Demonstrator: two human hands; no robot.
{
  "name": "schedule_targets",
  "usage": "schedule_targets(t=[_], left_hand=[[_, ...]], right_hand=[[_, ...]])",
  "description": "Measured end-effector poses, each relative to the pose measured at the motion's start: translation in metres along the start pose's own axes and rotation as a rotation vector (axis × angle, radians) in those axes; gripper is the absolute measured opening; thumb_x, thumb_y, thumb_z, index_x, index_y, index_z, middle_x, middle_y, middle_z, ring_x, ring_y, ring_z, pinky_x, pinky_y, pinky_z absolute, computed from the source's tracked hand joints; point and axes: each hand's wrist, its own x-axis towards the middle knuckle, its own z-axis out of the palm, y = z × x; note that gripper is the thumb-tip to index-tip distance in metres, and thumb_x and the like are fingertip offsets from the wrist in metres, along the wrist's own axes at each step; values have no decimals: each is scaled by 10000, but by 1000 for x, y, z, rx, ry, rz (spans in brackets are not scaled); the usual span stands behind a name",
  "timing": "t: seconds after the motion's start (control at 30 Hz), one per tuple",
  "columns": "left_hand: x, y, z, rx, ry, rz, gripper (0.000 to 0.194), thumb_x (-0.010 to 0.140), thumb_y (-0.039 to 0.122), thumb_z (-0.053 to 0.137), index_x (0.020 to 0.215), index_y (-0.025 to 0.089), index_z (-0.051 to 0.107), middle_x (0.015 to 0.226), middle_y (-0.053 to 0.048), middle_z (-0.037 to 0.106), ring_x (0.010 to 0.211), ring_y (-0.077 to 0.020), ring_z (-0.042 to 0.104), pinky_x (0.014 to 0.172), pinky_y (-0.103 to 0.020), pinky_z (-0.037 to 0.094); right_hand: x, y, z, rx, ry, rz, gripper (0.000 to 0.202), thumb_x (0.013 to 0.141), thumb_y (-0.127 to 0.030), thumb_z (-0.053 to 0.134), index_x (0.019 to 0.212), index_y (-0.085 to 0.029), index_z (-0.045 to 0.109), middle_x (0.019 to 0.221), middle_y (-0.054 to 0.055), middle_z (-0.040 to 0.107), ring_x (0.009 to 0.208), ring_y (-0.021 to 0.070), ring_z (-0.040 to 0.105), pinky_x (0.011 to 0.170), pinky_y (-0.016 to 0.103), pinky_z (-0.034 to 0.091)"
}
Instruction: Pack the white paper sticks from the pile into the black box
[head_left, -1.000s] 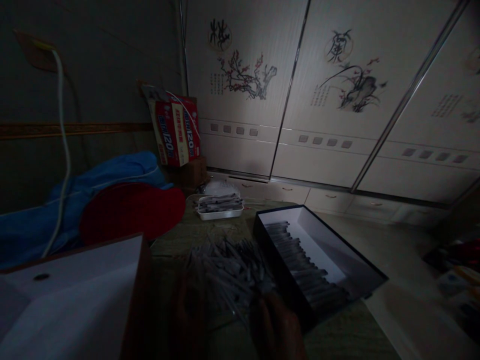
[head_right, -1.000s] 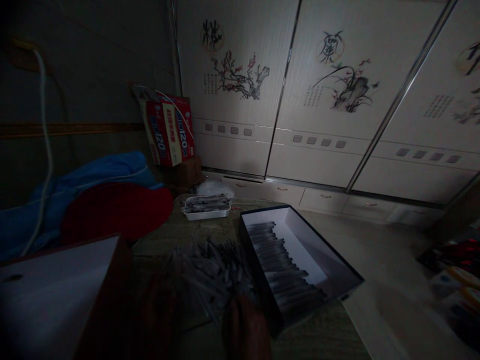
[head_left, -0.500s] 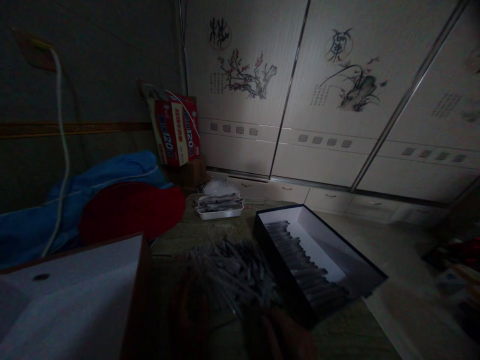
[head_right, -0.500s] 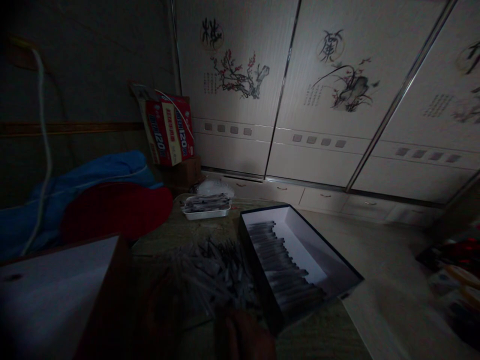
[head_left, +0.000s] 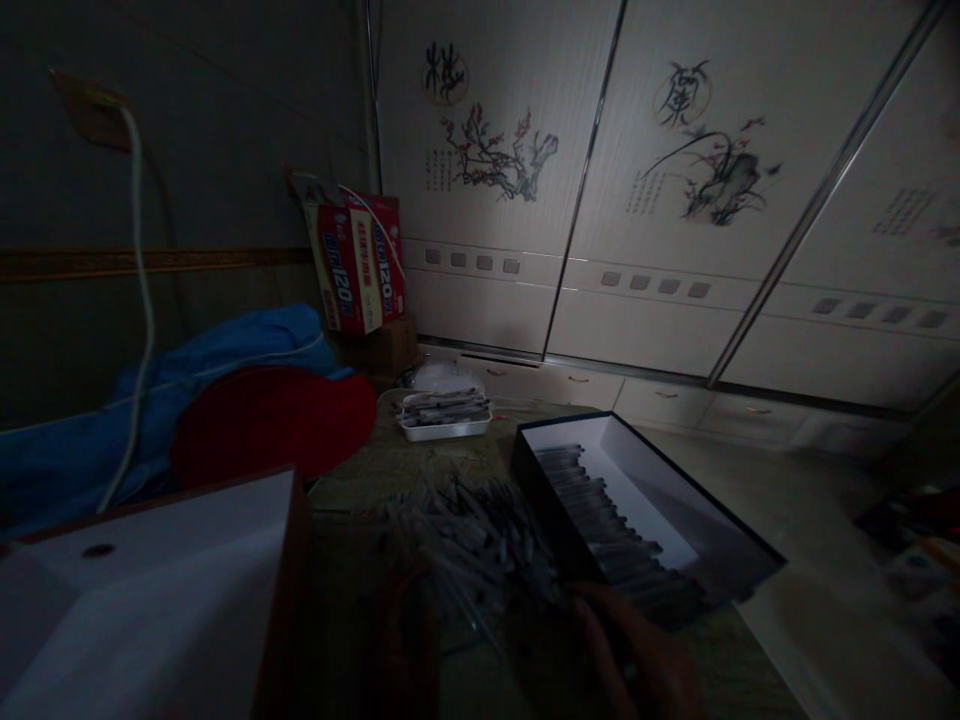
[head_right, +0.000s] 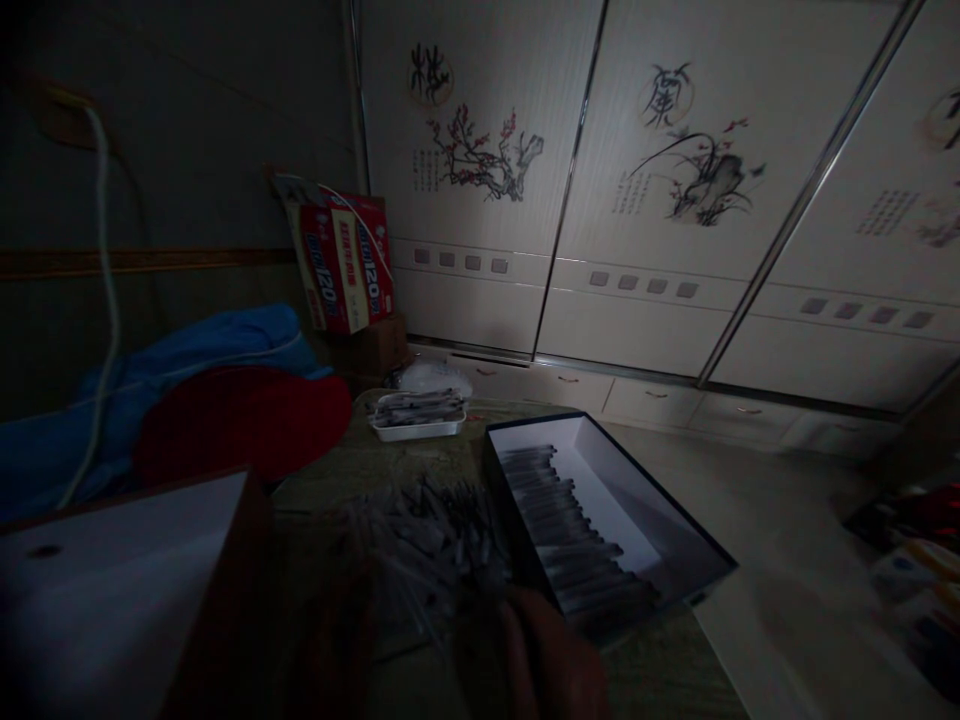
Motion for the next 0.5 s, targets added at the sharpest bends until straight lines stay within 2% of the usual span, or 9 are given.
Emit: schedule_targets(t=[0.07, 0.17, 0.2, 0.23, 0.3, 0.37, 0.5], left_hand=[[-1, -4, -2, 51, -50, 28, 324, 883, 373, 476, 1103, 193, 631, 1196, -115, 669, 1152, -257, 600, 992, -453, 480], [-4, -7, -2, 105, -97, 101, 297, 884, 358, 489, 1078, 201, 650, 1142, -92, 701, 1093, -238, 642, 942, -389, 520], [-6, -7, -1, 108, -94, 126, 280, 879, 353, 501, 1051, 203, 664, 1096, -83, 718, 1049, -233, 662, 913, -369, 536], [-7, -6, 0, 105, -90, 151, 262, 871, 349, 514, 1018, 208, 678, 1045, -71, 733, 1000, -225, 681, 885, -349, 549], [-9, -4, 4, 84, -81, 167, 238, 868, 340, 519, 971, 220, 697, 977, -52, 746, 931, -211, 700, 840, -321, 563], [-10, -3, 6, 60, -75, 150, 245, 875, 350, 505, 942, 225, 704, 944, -46, 747, 907, -207, 702, 825, -318, 566], [-8, -4, 5, 69, -136, 126, 263, 865, 392, 516, 913, 228, 716, 929, -46, 751, 893, -206, 707, 824, -316, 567]], right_hand=[[14, 17, -10, -44, -51, 33, 386, 958, -454, 422, 984, -194, 706, 857, 82, 774, 696, 192, 735, 606, 217, 564], [49, 52, -25, -199, -113, 115, 424, 965, -442, 353, 1017, -153, 659, 878, 109, 755, 706, 224, 719, 626, 288, 547], [62, 65, -27, -272, -193, 125, 411, 967, -395, 333, 1034, -143, 650, 908, 124, 751, 762, 236, 718, 670, 309, 539], [74, 77, -27, -351, -327, 120, 367, 951, -321, 350, 1082, -133, 637, 954, 136, 747, 827, 245, 714, 721, 325, 530], [94, 98, -23, -395, -460, 96, 297, 854, -170, 441, 1040, -118, 666, 979, 152, 745, 874, 255, 707, 768, 336, 515], [105, 112, -14, -399, -565, 57, 331, 760, -69, 476, 1007, -124, 689, 993, 144, 748, 891, 241, 703, 790, 318, 510], [109, 121, 4, -392, -725, -27, 411, 708, -7, 524, 1046, -159, 703, 1104, 118, 729, 1004, 219, 671, 874, 302, 491]])
